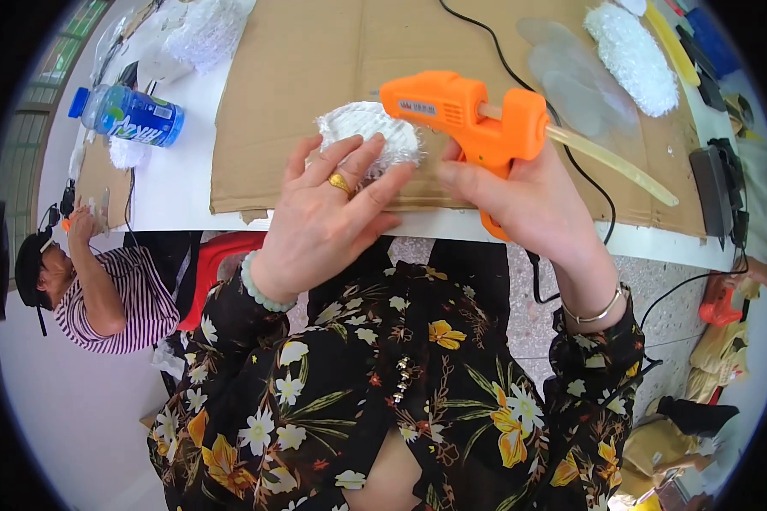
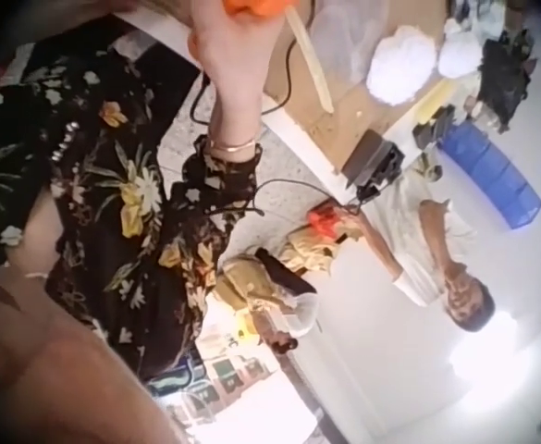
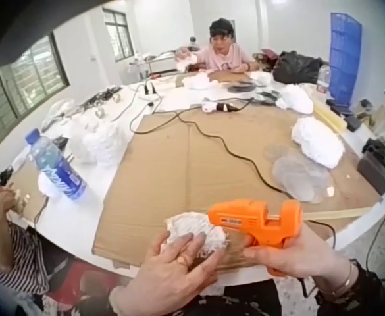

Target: Use a hot glue gun to attach white faux fur pieces to a base material to assemble a toy component.

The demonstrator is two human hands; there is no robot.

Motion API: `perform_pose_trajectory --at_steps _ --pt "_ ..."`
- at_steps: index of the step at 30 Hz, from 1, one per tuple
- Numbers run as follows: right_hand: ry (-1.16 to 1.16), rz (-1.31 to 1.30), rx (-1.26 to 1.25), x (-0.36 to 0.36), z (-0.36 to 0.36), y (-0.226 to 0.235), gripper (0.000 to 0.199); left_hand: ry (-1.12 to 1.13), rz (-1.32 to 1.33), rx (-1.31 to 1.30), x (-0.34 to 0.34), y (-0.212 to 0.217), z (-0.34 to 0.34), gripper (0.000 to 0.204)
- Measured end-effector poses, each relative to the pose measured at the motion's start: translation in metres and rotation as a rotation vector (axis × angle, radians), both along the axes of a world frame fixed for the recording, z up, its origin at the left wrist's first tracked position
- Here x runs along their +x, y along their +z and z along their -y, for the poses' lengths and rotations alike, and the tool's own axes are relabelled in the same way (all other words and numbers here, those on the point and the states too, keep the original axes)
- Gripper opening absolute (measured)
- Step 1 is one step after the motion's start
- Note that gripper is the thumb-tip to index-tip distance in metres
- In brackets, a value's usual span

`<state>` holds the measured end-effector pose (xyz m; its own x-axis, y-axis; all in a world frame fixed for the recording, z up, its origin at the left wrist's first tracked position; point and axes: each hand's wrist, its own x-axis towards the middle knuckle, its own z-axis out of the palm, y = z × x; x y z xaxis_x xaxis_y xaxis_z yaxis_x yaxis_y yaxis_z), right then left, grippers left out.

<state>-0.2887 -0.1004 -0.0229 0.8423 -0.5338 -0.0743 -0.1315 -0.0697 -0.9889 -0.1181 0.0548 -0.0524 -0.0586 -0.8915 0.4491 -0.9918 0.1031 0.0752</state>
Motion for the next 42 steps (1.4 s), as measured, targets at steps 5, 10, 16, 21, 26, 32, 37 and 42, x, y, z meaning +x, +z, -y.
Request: perform_pose_trajectory --at_steps 5,10,16,21,26,32,37,42 --pt "-0.007 0.005 -0.021 0.006 -0.007 0.004 0.022 0.026 -0.020 -0.041 -0.003 0.000 -0.010 0.057" --pt "0.038 -0.157 -0.118 0.016 -0.005 0.019 0.021 -0.001 -0.120 -0.049 -0.003 -0.003 -0.010 0.042" --pt "0.086 -0.360 -0.280 0.029 -0.004 0.031 0.018 0.008 -0.137 -0.069 -0.005 -0.007 -0.012 0.052" --pt "0.102 -0.453 -0.354 0.035 -0.005 0.035 0.019 0.000 -0.141 -0.101 -0.006 -0.008 -0.013 0.049" --pt "0.104 -0.517 -0.353 0.041 -0.008 0.039 0.020 -0.016 -0.173 -0.140 -0.007 -0.009 -0.013 0.040" --pt "0.083 -0.522 -0.305 0.042 -0.009 0.038 0.021 -0.018 -0.189 -0.122 -0.005 -0.011 -0.012 0.045" --pt "0.085 -0.551 -0.362 0.041 -0.007 0.038 0.022 -0.009 -0.174 -0.116 -0.005 -0.010 -0.014 0.050" --pt "0.091 -0.423 -0.457 0.038 -0.005 0.034 0.023 -0.002 -0.171 -0.113 -0.005 -0.011 -0.014 0.051"
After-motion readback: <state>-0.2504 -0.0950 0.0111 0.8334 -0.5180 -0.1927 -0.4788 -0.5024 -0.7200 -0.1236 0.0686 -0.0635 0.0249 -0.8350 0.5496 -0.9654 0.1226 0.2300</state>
